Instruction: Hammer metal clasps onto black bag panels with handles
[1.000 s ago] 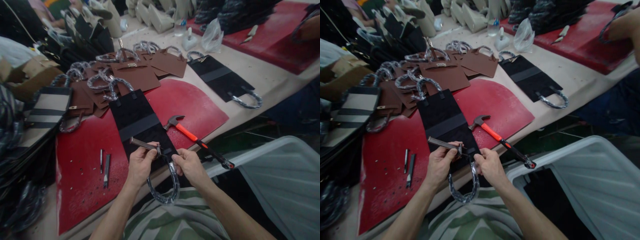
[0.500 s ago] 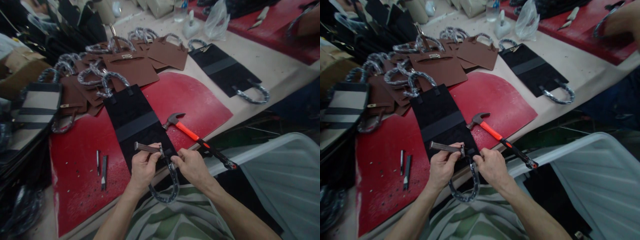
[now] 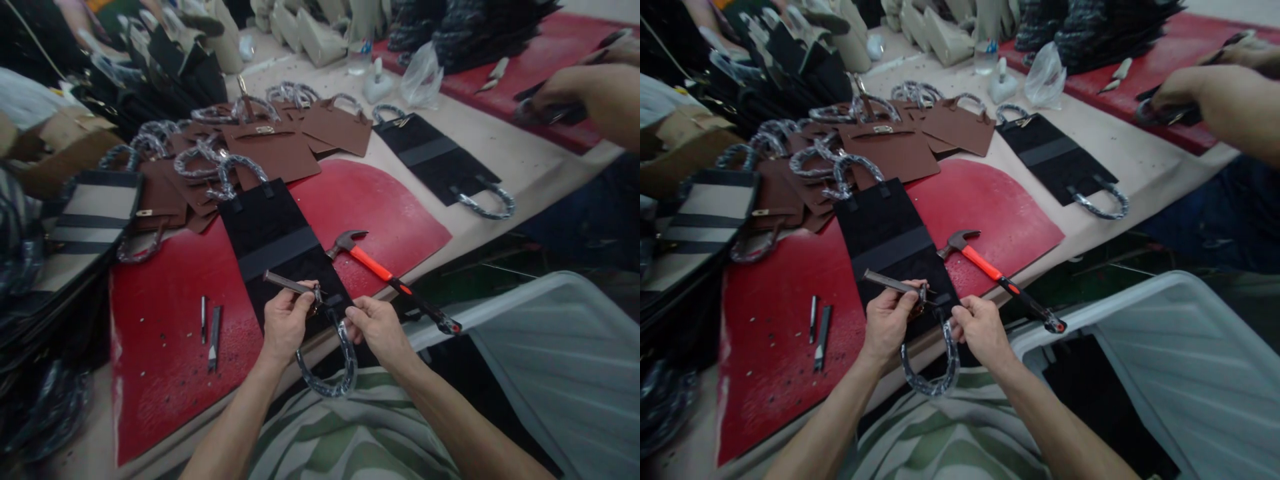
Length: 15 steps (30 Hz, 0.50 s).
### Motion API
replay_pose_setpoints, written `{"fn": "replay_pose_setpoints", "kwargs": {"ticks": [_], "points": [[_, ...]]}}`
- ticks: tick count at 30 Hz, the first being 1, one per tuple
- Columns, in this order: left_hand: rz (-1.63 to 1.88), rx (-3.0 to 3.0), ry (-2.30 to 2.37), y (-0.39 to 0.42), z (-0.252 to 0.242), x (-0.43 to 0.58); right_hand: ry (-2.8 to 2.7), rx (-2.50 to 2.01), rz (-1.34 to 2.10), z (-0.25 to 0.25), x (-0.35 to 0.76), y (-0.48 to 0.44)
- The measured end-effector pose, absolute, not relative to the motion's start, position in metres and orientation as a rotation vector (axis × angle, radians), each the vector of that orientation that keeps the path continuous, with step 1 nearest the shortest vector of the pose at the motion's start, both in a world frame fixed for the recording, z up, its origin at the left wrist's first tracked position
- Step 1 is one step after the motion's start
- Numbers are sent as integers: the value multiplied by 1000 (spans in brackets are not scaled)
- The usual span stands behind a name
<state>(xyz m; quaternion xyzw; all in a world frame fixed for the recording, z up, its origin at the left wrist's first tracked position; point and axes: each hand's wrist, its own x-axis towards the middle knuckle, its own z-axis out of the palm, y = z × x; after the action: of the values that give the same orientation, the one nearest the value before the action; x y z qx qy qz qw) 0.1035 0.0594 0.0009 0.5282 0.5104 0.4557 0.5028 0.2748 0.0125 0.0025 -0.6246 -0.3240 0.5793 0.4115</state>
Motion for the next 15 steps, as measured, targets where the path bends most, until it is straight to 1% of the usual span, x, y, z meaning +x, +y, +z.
{"fn": "replay_pose_setpoints", "kwargs": {"ticks": [10, 15], "points": [[1057, 1429, 1237, 60, 2, 106, -834, -1581, 1379, -9, 270, 9], [1091, 1475, 1242, 59, 3, 108, -840, -1562, 1384, -12, 270, 10]]}}
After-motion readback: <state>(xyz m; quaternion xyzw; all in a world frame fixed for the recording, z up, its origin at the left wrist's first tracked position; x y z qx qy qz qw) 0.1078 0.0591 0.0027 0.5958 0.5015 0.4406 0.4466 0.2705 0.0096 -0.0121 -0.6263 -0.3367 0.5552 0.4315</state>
